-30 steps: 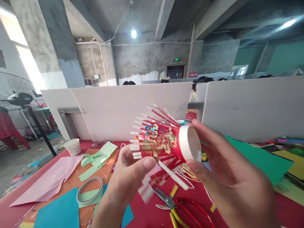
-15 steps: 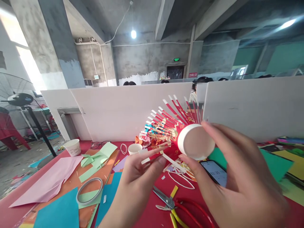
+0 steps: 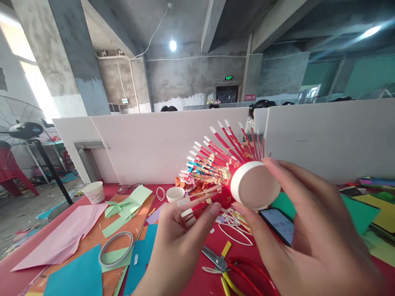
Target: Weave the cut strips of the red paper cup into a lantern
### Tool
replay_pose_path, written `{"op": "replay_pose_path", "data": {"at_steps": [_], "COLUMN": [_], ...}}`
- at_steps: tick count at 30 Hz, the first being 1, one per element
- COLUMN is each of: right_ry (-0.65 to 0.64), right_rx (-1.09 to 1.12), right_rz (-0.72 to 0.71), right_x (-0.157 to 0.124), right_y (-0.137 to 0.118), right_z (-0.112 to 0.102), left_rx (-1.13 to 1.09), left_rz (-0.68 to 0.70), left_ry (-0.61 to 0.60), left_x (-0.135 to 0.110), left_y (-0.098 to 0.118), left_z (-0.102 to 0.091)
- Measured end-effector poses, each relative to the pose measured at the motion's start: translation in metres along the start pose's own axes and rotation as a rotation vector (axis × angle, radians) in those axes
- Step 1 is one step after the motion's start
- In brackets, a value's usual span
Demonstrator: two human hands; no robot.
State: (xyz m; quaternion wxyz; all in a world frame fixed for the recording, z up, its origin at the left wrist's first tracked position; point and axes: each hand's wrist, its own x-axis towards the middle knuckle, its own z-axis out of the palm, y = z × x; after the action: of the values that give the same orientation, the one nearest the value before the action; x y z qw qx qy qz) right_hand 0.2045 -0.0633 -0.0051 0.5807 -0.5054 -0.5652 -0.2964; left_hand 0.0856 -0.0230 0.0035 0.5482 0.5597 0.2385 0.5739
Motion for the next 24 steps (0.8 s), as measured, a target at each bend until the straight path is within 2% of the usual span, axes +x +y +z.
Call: {"op": "replay_pose_path", "data": {"at_steps": [9, 15, 21, 24], "right_ry": [0.004, 0.018, -0.029, -0.019], "right_rx": [-0.045, -0.080, -0.112, -0.067], "right_rz": [-0.038, -0.063, -0.118, -0.067], "right_x": [0.000, 0.000, -0.002, -0.003], "right_y": [-0.001, -0.002, -0.001, -0.004], "right_z": [0.002, 0.004, 0.000, 0.001], "left_rx": [0.024, -0.045, -0.114, -0.127], "left_rz": [0.005, -0.088, -0.079, -0.109], "left_ry": [0.153, 0.112, 0.187, 0.182], "left_x": [-0.002, -0.004, -0.008, -0.010], "left_y": [-0.003, -0.004, -0.008, -0.005], "left_z": [0.006, 0.005, 0.011, 0.008]}}
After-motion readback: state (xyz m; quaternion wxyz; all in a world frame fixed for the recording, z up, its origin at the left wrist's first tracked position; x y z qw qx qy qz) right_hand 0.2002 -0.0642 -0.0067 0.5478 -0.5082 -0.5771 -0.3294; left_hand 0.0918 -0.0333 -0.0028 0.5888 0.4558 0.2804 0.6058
